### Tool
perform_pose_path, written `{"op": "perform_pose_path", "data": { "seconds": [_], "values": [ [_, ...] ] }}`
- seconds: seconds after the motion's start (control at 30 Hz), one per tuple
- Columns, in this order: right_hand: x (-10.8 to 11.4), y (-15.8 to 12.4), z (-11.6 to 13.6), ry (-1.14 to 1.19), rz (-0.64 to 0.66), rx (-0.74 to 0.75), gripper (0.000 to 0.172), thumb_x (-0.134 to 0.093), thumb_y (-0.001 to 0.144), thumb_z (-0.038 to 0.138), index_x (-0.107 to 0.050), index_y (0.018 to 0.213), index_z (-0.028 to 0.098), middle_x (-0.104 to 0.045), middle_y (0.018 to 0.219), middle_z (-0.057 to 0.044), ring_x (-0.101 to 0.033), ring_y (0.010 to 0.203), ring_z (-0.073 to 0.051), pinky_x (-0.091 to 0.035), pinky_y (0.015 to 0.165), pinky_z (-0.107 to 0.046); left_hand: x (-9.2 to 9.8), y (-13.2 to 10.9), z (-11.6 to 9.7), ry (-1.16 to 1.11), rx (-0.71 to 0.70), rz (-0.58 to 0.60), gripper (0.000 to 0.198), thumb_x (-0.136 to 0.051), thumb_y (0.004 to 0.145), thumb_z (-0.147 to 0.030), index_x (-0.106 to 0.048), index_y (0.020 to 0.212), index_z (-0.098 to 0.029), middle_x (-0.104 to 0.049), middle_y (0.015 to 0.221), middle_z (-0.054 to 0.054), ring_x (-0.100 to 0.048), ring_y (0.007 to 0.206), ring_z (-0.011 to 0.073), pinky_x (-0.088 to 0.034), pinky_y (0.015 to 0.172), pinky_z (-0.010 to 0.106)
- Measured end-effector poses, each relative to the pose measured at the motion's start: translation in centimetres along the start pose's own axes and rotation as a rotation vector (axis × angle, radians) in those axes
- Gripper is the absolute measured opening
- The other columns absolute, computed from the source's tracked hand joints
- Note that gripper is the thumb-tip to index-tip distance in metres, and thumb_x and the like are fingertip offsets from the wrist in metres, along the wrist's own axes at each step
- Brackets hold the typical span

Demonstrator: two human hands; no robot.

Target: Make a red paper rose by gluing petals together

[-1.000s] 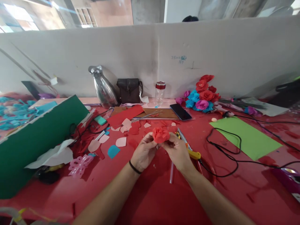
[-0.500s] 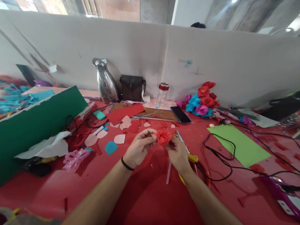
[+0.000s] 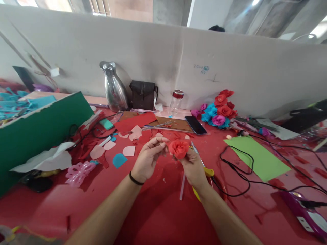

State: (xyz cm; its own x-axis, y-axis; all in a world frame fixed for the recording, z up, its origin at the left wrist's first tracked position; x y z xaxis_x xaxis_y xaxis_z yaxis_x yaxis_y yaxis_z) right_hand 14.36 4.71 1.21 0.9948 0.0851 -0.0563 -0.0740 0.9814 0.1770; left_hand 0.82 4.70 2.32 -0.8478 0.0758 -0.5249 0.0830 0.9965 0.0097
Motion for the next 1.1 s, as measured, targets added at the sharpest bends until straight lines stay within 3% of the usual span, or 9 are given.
{"op": "perform_pose_path", "data": {
  "seconds": [0.1, 0.23, 0.33, 0.5, 0.6, 0.67, 0.83, 1.1],
  "values": [
    [-0.2, 0.2, -0.3, 0.083, 0.030, -0.046, 0.014, -0.072, 0.066, 0.036, -0.071, 0.077, 0.027, -0.069, 0.077, 0.001, -0.058, 0.074, -0.019, -0.047, 0.080, -0.038, -0.4, 0.0, 0.2, 0.139, -0.034, 0.068, 0.014, -0.073, 0.065, -0.017, -0.072, 0.080, -0.016, -0.065, 0.083, 0.004, -0.057, 0.077, 0.0148, -0.043, 0.073, 0.026],
    [-0.5, 0.4, -0.7, 0.127, 0.100, -0.092, 0.017, -0.076, 0.062, 0.037, -0.070, 0.071, 0.025, -0.068, 0.071, 0.000, -0.059, 0.076, -0.021, -0.047, 0.077, -0.037, -1.0, -0.2, 0.2, 0.274, -0.100, 0.142, 0.008, -0.075, 0.064, -0.019, -0.074, 0.072, -0.019, -0.063, 0.087, 0.005, -0.056, 0.084, 0.0182, -0.044, 0.077, 0.029],
    [-0.6, 0.4, -0.8, 0.113, 0.116, -0.118, 0.018, -0.076, 0.061, 0.037, -0.069, 0.070, 0.023, -0.066, 0.069, 0.001, -0.058, 0.072, -0.019, -0.046, 0.074, -0.035, -0.7, -0.1, 0.1, 0.390, -0.172, 0.090, 0.002, -0.074, 0.066, -0.021, -0.073, 0.067, -0.019, -0.063, 0.085, 0.005, -0.055, 0.084, 0.0181, -0.043, 0.076, 0.029],
    [0.3, 0.1, -0.6, 0.179, -0.022, -0.154, 0.018, -0.072, 0.068, 0.038, -0.065, 0.074, 0.022, -0.063, 0.070, 0.003, -0.053, 0.064, -0.012, -0.042, 0.065, -0.026, 1.1, 0.4, 0.3, 0.509, -0.248, -0.116, 0.005, -0.071, 0.068, -0.022, -0.072, 0.072, -0.019, -0.065, 0.073, 0.002, -0.052, 0.071, 0.0152, -0.042, 0.070, 0.027],
    [-0.4, -0.4, -0.5, 0.309, 0.034, -0.234, 0.022, -0.068, 0.072, 0.042, -0.063, 0.073, 0.021, -0.062, 0.068, 0.002, -0.053, 0.062, -0.012, -0.040, 0.061, -0.025, 1.7, 0.5, 0.2, 0.579, -0.285, -0.179, 0.005, -0.072, 0.066, -0.022, -0.071, 0.069, -0.018, -0.063, 0.064, 0.000, -0.048, 0.063, 0.0134, -0.039, 0.063, 0.025],
    [-0.9, -0.7, -0.4, 0.362, 0.055, -0.284, 0.023, -0.070, 0.069, 0.042, -0.061, 0.071, 0.020, -0.063, 0.068, 0.002, -0.053, 0.061, -0.011, -0.039, 0.060, -0.025, 1.6, 0.5, 0.2, 0.605, -0.292, -0.171, 0.004, -0.073, 0.065, -0.021, -0.070, 0.065, -0.018, -0.062, 0.061, -0.001, -0.047, 0.060, 0.0124, -0.038, 0.060, 0.024],
    [-0.7, -0.7, -0.5, 0.381, -0.032, -0.321, 0.025, -0.074, 0.060, 0.037, -0.055, 0.062, 0.020, -0.058, 0.059, 0.004, -0.051, 0.057, -0.010, -0.037, 0.059, -0.025, 0.9, 0.5, 0.4, 0.604, -0.273, -0.129, 0.010, -0.070, 0.067, -0.020, -0.065, 0.058, -0.017, -0.062, 0.059, -0.002, -0.049, 0.058, 0.0114, -0.040, 0.059, 0.023],
    [-0.9, -0.6, -0.3, 0.204, 0.032, -0.284, 0.020, -0.065, 0.066, 0.035, -0.057, 0.056, 0.020, -0.057, 0.055, 0.003, -0.048, 0.054, -0.010, -0.035, 0.059, -0.027, 1.0, 0.7, 1.1, 0.572, -0.248, -0.121, 0.015, -0.068, 0.067, -0.027, -0.061, 0.061, -0.016, -0.061, 0.060, -0.002, -0.050, 0.058, 0.0109, -0.043, 0.058, 0.023]
  ]
}}
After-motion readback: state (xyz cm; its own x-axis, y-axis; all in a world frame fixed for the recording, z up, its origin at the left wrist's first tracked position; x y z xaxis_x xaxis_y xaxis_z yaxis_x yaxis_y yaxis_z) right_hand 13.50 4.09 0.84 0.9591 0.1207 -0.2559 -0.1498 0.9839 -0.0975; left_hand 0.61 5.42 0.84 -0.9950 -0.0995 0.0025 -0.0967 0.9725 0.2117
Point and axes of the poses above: each hand's wrist, its own y-axis towards the middle knuckle, its own x-axis out of the back of the hand, z = x × y, the point moved 6 cm from there along y, towards the middle knuckle
